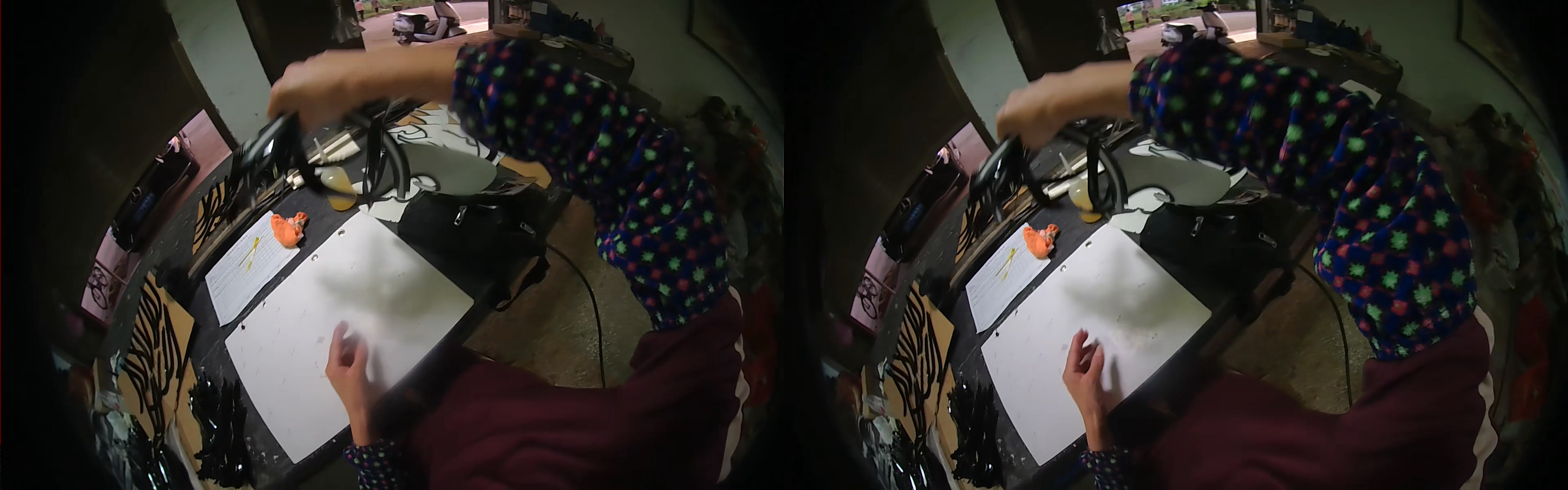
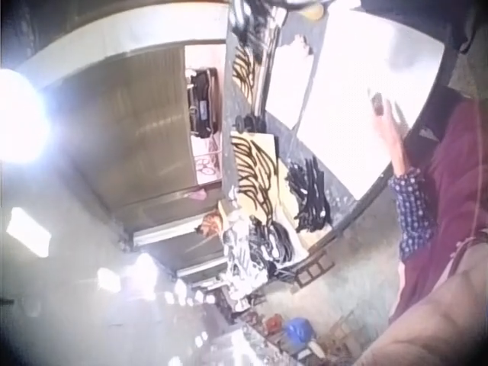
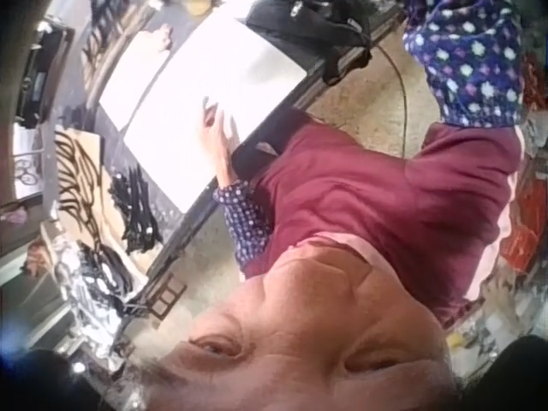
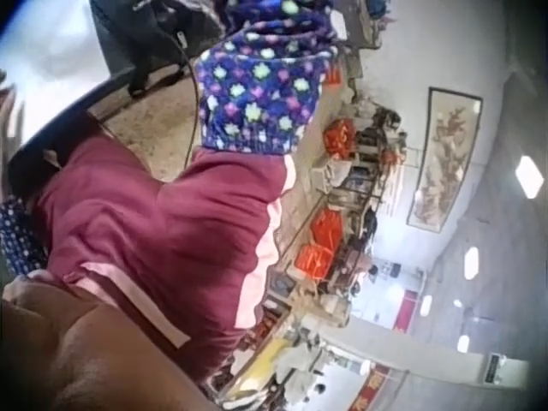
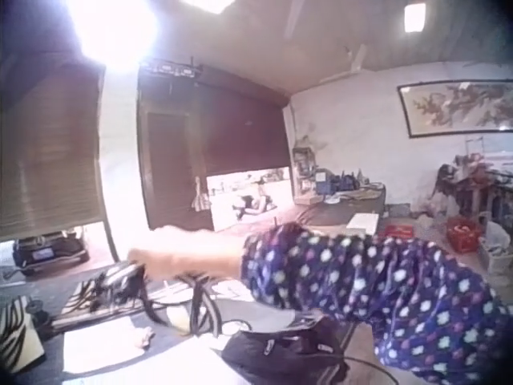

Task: Applying adhesive to black shoe straps and assembling them onto a shoe component.

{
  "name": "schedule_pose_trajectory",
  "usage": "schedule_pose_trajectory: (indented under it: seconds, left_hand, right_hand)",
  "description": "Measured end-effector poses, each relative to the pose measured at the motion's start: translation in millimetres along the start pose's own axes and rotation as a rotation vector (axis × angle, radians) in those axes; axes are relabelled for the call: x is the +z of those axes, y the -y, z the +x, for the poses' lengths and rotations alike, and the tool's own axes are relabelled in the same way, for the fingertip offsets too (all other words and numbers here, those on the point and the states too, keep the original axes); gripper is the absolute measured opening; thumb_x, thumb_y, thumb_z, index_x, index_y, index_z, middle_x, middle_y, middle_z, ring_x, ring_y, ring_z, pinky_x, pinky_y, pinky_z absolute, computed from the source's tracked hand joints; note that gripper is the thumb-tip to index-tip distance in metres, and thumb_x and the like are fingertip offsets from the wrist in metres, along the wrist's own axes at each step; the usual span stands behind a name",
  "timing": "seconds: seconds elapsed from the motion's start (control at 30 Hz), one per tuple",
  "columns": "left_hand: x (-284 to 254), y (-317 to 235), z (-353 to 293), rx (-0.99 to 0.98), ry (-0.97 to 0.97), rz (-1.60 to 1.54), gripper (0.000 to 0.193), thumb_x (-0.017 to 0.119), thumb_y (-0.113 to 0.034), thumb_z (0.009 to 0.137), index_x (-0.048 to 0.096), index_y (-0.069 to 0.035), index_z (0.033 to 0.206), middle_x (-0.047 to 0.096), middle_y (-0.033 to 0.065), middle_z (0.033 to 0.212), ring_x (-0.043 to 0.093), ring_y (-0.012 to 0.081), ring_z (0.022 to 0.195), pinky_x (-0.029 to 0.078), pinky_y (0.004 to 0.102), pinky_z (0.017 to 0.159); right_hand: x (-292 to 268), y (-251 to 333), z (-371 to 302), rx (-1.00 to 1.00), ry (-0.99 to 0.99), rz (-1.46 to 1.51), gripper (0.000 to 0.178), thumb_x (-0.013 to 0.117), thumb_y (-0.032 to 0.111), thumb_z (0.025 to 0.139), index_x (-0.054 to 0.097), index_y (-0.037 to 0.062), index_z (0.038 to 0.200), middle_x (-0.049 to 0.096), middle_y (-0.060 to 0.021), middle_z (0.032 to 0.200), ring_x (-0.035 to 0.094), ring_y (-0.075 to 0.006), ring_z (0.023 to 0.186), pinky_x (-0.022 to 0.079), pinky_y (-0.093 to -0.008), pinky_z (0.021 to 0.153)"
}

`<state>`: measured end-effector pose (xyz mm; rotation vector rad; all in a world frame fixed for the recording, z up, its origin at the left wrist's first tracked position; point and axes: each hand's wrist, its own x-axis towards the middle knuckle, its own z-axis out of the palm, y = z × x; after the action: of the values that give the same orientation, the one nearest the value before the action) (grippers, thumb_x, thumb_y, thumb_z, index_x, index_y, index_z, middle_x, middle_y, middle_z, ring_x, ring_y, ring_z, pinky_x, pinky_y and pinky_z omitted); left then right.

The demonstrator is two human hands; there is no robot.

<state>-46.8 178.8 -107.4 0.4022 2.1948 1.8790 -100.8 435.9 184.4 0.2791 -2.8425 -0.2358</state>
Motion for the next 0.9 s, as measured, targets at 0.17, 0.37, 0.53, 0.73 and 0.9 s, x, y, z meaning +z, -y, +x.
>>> schedule_pose_trajectory:
  seconds: [0.17,0.37,0.53,0.73,0.9]
  left_hand:
    - [30,-23,15,0.095,0.261,-0.329,0.074,0.066,-0.008,0.079,0.029,-0.011,0.143,0.039,0.0145,0.140,0.044,0.0276,0.120,0.038,0.0367,0.097]
    - [10,16,63,-0.007,0.278,-1.177,0.046,0.062,-0.013,0.078,0.053,-0.008,0.122,0.052,0.0099,0.128,0.046,0.0250,0.121,0.031,0.0410,0.105]
    - [-37,24,66,-0.051,0.271,-1.202,0.045,0.057,-0.022,0.085,0.051,-0.010,0.128,0.055,0.0103,0.125,0.049,0.0266,0.117,0.034,0.0449,0.102]
    - [-70,17,82,-0.100,0.277,-1.200,0.045,0.058,-0.021,0.086,0.052,-0.011,0.130,0.062,0.0108,0.117,0.057,0.0245,0.106,0.041,0.0399,0.092]
    - [-95,22,106,-0.121,0.177,-1.256,0.038,0.057,-0.023,0.082,0.061,-0.004,0.115,0.060,0.0121,0.120,0.057,0.0286,0.110,0.045,0.0473,0.091]
  right_hand:
    - [69,75,-4,-0.214,0.003,0.109,0.015,0.059,0.015,0.074,0.065,0.0162,0.088,0.066,-0.0069,0.081,0.064,-0.0283,0.083,0.040,-0.0477,0.078]
    - [169,132,-31,-0.450,-0.198,0.181,0.020,0.064,0.028,0.075,0.067,0.0079,0.077,0.062,-0.0101,0.085,0.061,-0.0269,0.087,0.036,-0.0543,0.087]
    - [164,120,-47,-0.535,-0.137,0.487,0.079,0.077,0.037,0.066,0.044,-0.0014,0.128,0.042,-0.0262,0.127,0.044,-0.0388,0.118,0.024,-0.0653,0.100]
    - [196,61,-111,-0.073,0.335,0.318,0.097,0.078,0.032,0.066,0.025,-0.0041,0.139,0.039,-0.0268,0.131,0.043,-0.0416,0.119,0.033,-0.0625,0.094]
    - [227,42,-140,-0.154,0.378,0.208,0.047,0.073,0.032,0.073,0.055,0.0000,0.103,0.059,-0.0144,0.098,0.055,-0.0308,0.100,0.032,-0.0470,0.091]
